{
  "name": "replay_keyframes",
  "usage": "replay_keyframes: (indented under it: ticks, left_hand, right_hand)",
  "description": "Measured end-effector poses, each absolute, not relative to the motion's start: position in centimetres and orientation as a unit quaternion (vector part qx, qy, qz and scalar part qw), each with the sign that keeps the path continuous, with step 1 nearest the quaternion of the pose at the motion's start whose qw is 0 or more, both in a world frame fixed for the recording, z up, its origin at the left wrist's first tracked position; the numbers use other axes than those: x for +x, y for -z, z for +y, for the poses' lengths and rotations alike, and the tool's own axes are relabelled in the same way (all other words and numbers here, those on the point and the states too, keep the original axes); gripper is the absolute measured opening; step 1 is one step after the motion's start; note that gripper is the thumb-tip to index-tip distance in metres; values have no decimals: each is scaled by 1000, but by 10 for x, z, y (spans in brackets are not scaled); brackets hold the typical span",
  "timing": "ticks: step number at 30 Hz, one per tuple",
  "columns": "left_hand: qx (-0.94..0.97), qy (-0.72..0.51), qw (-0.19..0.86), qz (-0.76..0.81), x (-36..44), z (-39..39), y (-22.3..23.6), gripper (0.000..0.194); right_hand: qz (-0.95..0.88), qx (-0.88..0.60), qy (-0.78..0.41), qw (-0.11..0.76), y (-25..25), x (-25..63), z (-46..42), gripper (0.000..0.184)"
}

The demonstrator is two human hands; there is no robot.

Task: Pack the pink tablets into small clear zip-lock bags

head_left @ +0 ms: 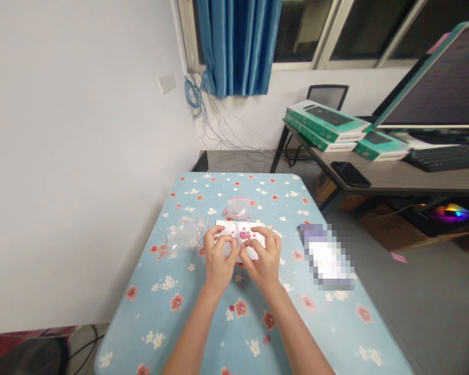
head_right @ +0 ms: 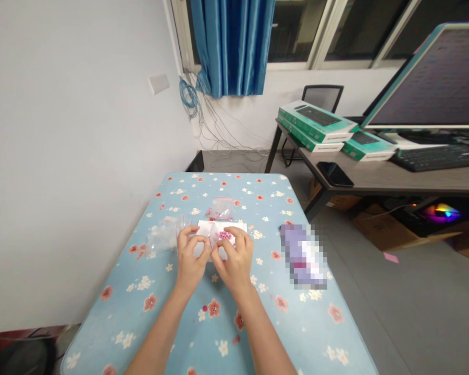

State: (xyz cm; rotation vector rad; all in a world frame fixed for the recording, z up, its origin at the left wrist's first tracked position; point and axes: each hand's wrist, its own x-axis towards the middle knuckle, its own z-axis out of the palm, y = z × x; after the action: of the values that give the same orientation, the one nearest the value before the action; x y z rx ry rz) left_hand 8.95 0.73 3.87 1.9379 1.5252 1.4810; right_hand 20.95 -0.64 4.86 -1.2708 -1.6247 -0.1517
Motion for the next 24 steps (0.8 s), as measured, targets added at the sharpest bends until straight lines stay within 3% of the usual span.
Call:
replay_keyframes:
  ticks: [5,13,20,24]
  left_hand:
    - [655,-515,85,547,80,12,-35,7]
    - [678,-530,125,493,73,10,-41,7]
    - [764,-431,223,425,74,6,-42,75]
    - [766,-418,274,405,76,6,-40,82]
  right_hand:
    - [-650,-534,85,534,-50,211,-7,11]
    - [-648,-532,57,543,-55,218,-6,12]
    - [-683,-515,-8,517,-58,231,-6,10]
    - [-702,-502,-38,504,-60,231,-8,9]
